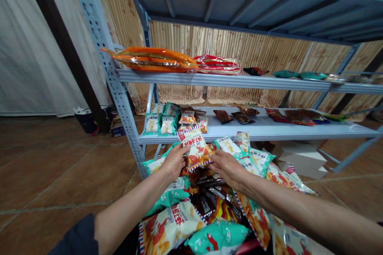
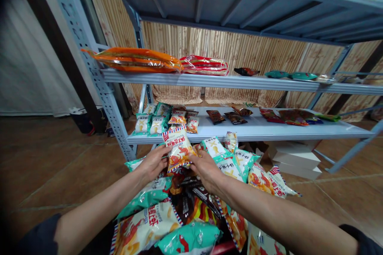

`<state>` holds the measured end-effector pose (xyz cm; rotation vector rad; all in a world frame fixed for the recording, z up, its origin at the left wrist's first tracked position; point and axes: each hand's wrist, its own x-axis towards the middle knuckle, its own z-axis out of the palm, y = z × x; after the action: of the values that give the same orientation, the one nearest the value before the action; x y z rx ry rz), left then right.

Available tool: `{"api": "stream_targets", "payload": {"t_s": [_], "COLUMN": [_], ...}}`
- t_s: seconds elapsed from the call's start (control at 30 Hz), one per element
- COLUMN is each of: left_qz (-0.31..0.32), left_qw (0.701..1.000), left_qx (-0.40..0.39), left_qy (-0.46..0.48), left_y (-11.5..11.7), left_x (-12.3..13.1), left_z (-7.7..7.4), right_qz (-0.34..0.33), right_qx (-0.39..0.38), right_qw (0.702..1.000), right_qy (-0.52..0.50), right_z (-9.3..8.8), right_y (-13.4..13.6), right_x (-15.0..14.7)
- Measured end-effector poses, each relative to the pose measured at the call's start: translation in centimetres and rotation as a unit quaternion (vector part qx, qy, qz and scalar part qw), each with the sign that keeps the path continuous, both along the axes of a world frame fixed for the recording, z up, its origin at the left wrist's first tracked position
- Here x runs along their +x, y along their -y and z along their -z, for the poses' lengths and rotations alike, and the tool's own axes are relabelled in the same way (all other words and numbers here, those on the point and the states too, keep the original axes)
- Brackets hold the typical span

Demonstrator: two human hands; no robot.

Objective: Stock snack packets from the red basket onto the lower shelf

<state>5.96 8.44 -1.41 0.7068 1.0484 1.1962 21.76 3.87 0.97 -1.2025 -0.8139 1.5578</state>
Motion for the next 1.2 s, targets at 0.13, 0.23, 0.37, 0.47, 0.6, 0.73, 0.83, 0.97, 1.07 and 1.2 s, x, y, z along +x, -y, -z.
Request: {"api": "stream_targets", "payload": {"t_s": [0.13,0.23,0.37,0.47,0.6,0.73,0.83,0.97,1.07,1.2], "left_qz": [0.019,0.039,0.058,0.061,0.057,0.051,0.054,0.046,0.015,-0.03], "left_qw": [1.0,0.999,0.998,0.998,0.998,0.998,0.995,0.973,0.953,0.911], "left_qx": [0.004,0.007,0.008,0.019,0.028,0.047,0.073,0.105,0.131,0.201], "left_qy": [-0.003,0.001,0.015,0.026,0.019,0.001,-0.048,-0.201,-0.273,-0.358], "left_y": [-0.2,-0.4,-1.0,-2.0,-4.1,-6.8,-9.2,-12.5,-15.0,-17.5], "left_x": [-0.6,-0.5,-0.1,0.3,1.3,3.0,4.6,6.5,6.9,5.1], "left_z": [-0.4,-0.9,-1.2,-1.1,-1.6,-2.2,-2.0,-1.4,-1.2,-1.6], "right_qz": [-0.036,-0.072,-0.09,-0.082,-0.079,-0.061,-0.034,0.016,0.037,0.058], "right_qx": [-0.008,-0.004,0.012,0.016,0.002,-0.002,0.005,0.024,0.027,0.035], "right_qw": [0.998,0.994,0.991,0.991,0.992,0.991,0.99,0.984,0.98,0.973], "right_qy": [0.059,0.079,0.101,0.109,0.101,0.116,0.14,0.178,0.192,0.221], "right_z": [-1.0,-0.8,-0.5,-0.7,-1.5,-1.7,-1.3,-0.3,0.1,0.1], "right_y": [-0.9,-2.2,-3.7,-4.6,-6.4,-9.8,-13.3,-18.6,-22.3,-26.8], "right_x": [0.0,-0.4,-0.8,-0.9,-0.3,0.9,2.1,3.5,4.1,4.0]}}
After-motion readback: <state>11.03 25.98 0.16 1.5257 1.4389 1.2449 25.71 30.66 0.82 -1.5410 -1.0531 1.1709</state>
